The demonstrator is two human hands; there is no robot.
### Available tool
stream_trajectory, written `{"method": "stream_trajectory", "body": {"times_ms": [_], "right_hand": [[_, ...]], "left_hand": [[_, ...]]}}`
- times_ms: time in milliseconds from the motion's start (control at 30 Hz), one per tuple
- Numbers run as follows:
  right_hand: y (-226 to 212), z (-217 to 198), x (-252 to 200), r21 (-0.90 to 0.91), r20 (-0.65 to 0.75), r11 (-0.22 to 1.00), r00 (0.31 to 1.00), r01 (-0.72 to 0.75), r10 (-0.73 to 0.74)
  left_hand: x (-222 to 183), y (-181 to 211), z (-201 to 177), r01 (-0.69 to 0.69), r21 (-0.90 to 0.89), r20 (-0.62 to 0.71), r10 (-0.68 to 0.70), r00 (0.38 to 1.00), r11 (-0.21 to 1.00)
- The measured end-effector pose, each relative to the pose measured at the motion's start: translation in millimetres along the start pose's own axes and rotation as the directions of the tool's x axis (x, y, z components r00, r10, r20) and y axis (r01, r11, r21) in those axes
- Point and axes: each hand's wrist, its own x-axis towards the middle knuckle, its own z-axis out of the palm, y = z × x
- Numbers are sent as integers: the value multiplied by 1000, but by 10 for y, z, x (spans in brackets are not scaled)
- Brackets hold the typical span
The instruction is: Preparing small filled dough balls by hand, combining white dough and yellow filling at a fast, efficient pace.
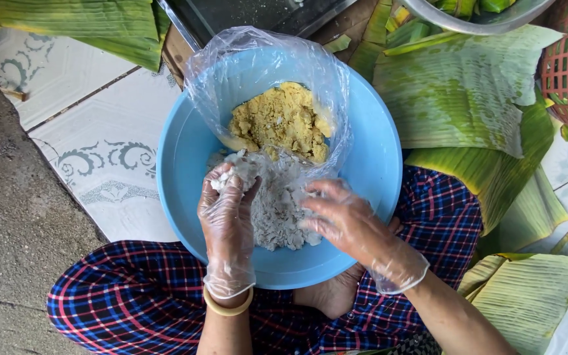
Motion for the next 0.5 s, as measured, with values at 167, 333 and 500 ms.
{"method": "stream_trajectory", "body": {"times_ms": [167,333,500], "right_hand": [[178,25,-173,-242,197,963,966,-116,166],[289,-26,-74,-408,315,907,916,-108,250],[102,-186,263,-598,339,789,849,-139,406]], "left_hand": [[124,-303,-217,-111,93,-2,112,994,989],[92,-227,-169,-136,36,13,136,991,990],[64,-165,-86,-115,-57,20,116,993,992]]}}
